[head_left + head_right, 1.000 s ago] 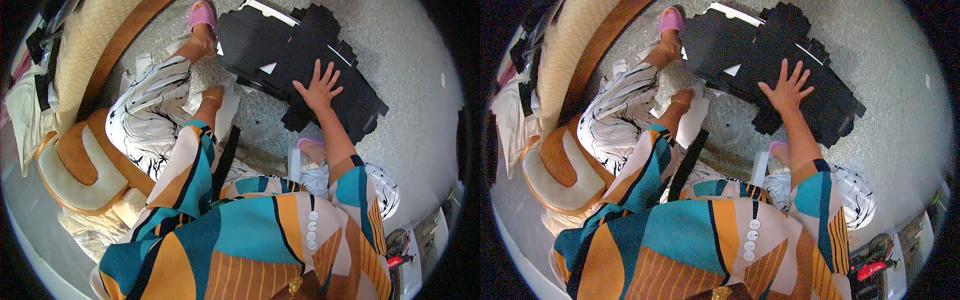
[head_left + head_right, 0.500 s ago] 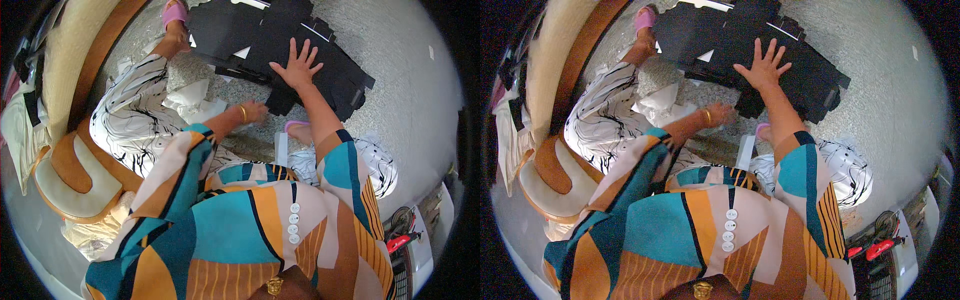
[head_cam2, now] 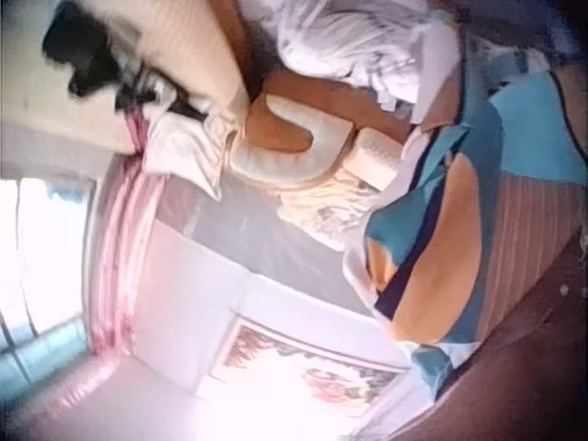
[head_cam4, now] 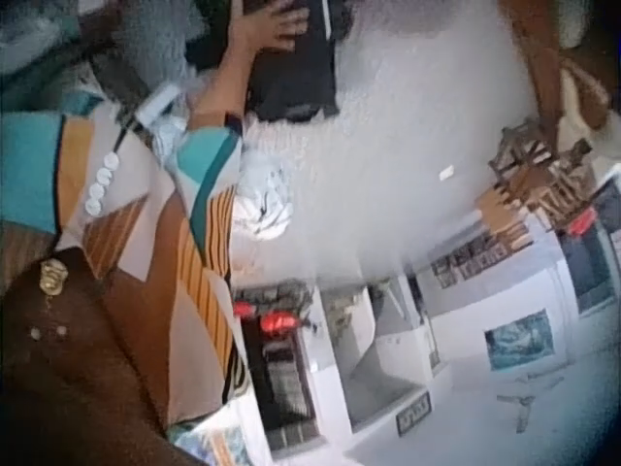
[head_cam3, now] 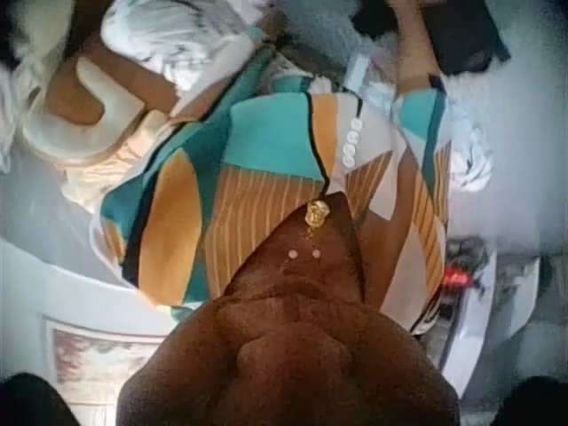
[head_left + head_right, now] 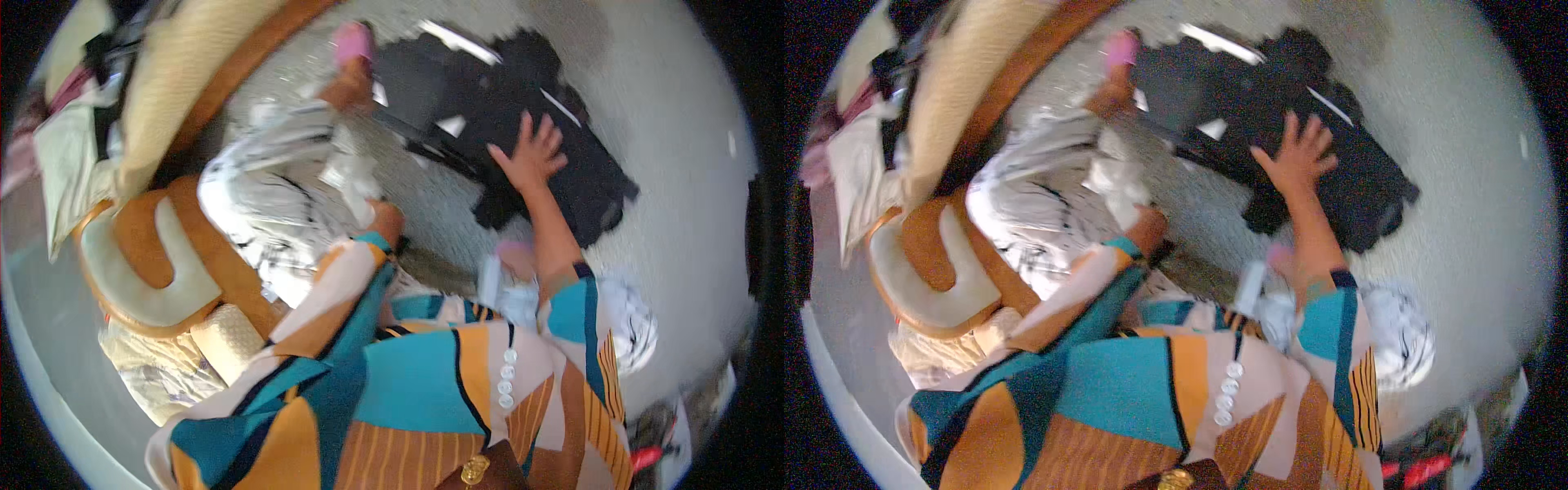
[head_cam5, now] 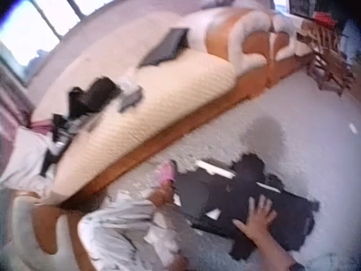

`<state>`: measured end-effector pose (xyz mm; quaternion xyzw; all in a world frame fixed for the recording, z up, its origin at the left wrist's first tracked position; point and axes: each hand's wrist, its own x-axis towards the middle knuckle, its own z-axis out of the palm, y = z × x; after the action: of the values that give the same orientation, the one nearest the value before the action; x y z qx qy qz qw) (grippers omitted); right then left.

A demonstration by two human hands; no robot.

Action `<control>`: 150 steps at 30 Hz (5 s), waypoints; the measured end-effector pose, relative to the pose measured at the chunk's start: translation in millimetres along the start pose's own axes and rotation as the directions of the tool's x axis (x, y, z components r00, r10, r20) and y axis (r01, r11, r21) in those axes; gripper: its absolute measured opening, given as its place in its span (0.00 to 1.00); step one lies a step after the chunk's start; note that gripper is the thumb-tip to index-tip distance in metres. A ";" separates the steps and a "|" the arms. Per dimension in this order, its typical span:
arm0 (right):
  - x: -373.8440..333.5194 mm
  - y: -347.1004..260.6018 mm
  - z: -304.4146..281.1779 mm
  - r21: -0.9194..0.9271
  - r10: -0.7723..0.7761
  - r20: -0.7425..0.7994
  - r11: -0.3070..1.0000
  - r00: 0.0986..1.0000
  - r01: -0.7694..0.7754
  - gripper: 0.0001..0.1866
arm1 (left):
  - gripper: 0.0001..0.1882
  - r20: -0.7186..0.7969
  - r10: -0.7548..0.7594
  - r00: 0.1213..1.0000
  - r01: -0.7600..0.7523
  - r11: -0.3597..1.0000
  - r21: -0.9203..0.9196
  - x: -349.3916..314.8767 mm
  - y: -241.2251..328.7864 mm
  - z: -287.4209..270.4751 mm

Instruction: The recorder is folding and assembling black cardboard or plastic sheets and organizing papers and packaging materials.

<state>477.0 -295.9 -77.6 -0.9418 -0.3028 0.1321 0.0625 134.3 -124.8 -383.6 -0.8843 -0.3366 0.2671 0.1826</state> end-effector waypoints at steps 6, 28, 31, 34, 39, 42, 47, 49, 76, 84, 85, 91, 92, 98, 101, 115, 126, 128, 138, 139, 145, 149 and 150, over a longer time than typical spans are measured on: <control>-10.2 48.1 34.8 -0.085 0.126 0.141 0.990 0.982 -0.114 0.49 | 0.21 0.673 0.582 0.456 -0.519 0.789 -0.330 -16.1 8.8 -246.4; -89.7 62.2 15.2 0.272 -0.283 -0.275 0.894 0.919 0.357 0.26 | 0.24 0.150 -0.423 0.894 -0.090 -0.497 -0.863 138.5 -399.4 -456.7; -106.6 70.7 14.2 0.263 -0.273 -0.216 0.908 0.937 0.325 0.24 | 0.32 0.094 -0.499 0.862 -0.099 -0.346 -0.933 177.4 -417.2 -438.7; -120.8 82.4 17.2 0.271 -0.253 -0.228 0.911 0.940 0.311 0.23 | 0.35 -0.049 -0.537 0.842 -0.267 -0.336 -0.903 210.2 -427.5 -432.8; -143.9 85.8 20.6 0.275 -0.196 -0.212 0.928 0.957 0.251 0.21 | 0.29 0.006 -0.798 0.603 -0.140 -0.113 -0.984 223.5 -443.0 -420.2; -159.9 80.4 18.3 0.297 -0.222 -0.192 0.915 0.956 0.273 0.18 | 0.23 -0.102 -0.931 0.351 -0.201 0.032 -0.979 189.4 -433.5 -433.8; -160.9 72.9 -0.7 0.301 -0.316 -0.201 0.881 0.927 0.365 0.13 | 0.13 0.022 -0.957 0.289 -0.609 -0.202 -0.767 93.3 -405.2 -428.7; -153.5 74.1 1.0 0.346 -0.307 -0.324 0.842 0.895 0.414 0.10 | 0.11 0.013 -0.900 0.436 -0.713 -0.355 -0.605 47.1 -379.5 -454.4; -122.4 -15.5 -137.3 0.775 0.251 -0.250 0.630 0.935 0.039 0.26 | 0.21 -0.750 0.021 0.661 -0.723 -0.252 -0.643 -98.2 -122.1 -500.4; -161.3 -66.1 -162.9 0.570 -0.284 -0.405 0.665 0.869 0.483 0.44 | 0.18 -0.846 0.127 0.518 -0.822 0.349 -0.450 -131.5 -109.0 -509.4; -163.7 -66.7 -161.3 0.570 -0.287 -0.404 0.663 0.868 0.485 0.44 | 0.18 -0.821 0.144 0.553 -0.799 0.373 -0.472 -130.8 -106.8 -507.7; -168.4 -63.2 -161.4 0.706 -0.210 -0.058 0.682 0.976 0.189 0.41 | 0.17 -0.830 0.206 0.518 -0.750 0.576 -0.325 -137.0 -109.7 -497.7; -170.5 -66.4 -159.0 0.706 -0.214 -0.058 0.682 0.975 0.191 0.41 | 0.20 -0.841 0.230 0.490 -0.767 0.573 -0.290 -141.9 -109.4 -498.6; -174.8 -73.7 -149.3 0.489 0.046 -0.118 0.872 0.992 0.018 0.31 | 0.20 -0.901 0.192 0.389 -0.796 0.562 -0.224 -141.5 -94.8 -491.8; -174.6 -72.0 -149.4 0.416 0.033 0.012 0.909 0.999 -0.035 0.24 | 0.20 -0.887 0.219 0.407 -0.804 0.548 -0.233 -141.3 -94.7 -486.6; -188.2 -69.8 -149.2 0.207 -0.511 0.047 0.846 0.859 0.492 0.13 | 0.18 -0.719 0.626 0.303 -0.953 0.225 -0.205 -137.7 -158.0 -472.1; -190.8 -73.2 -160.6 0.084 -0.310 -0.034 0.946 0.950 0.312 0.08 | 0.04 -0.659 0.709 0.252 -0.892 0.434 0.126 -150.9 -121.4 -492.3; -198.1 -66.6 -160.0 0.054 -0.368 -0.007 0.928 0.930 0.368 0.07 | 0.04 -0.656 0.737 0.163 -0.905 0.376 0.198 -152.6 -127.1 -494.2; -221.4 -66.6 -174.3 0.089 -0.664 -0.059 0.740 0.745 0.666 0.05 | 0.06 -0.636 0.739 -0.222 -0.946 -0.005 0.324 -158.0 -162.7 -503.8; -222.0 -63.1 -174.9 0.086 -0.670 -0.056 0.736 0.741 0.672 0.05 | 0.06 -0.641 0.737 -0.216 -0.947 0.002 0.321 -156.3 -172.7 -500.9; -228.8 -46.8 -166.1 0.335 -0.647 -0.251 0.640 0.720 0.692 0.07 | 0.12 -0.849 0.516 -0.110 -0.974 0.115 0.196 -145.6 -203.1 -479.5; -233.7 -51.5 -170.1 0.280 -0.475 -0.252 0.798 0.843 0.533 0.06 | 0.19 -0.834 0.444 0.327 -0.926 0.326 -0.190 -164.3 -188.5 -483.2; -234.3 -53.1 -171.1 0.265 -0.472 -0.268 0.802 0.840 0.535 0.05 | 0.24 -0.805 0.414 0.425 -0.880 0.400 -0.258 -165.8 -185.1 -479.1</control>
<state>313.5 -396.9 146.2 -0.8110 -0.5090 0.0696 0.2800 222.8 -177.4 146.2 -0.9734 0.0811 -0.1297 -0.1704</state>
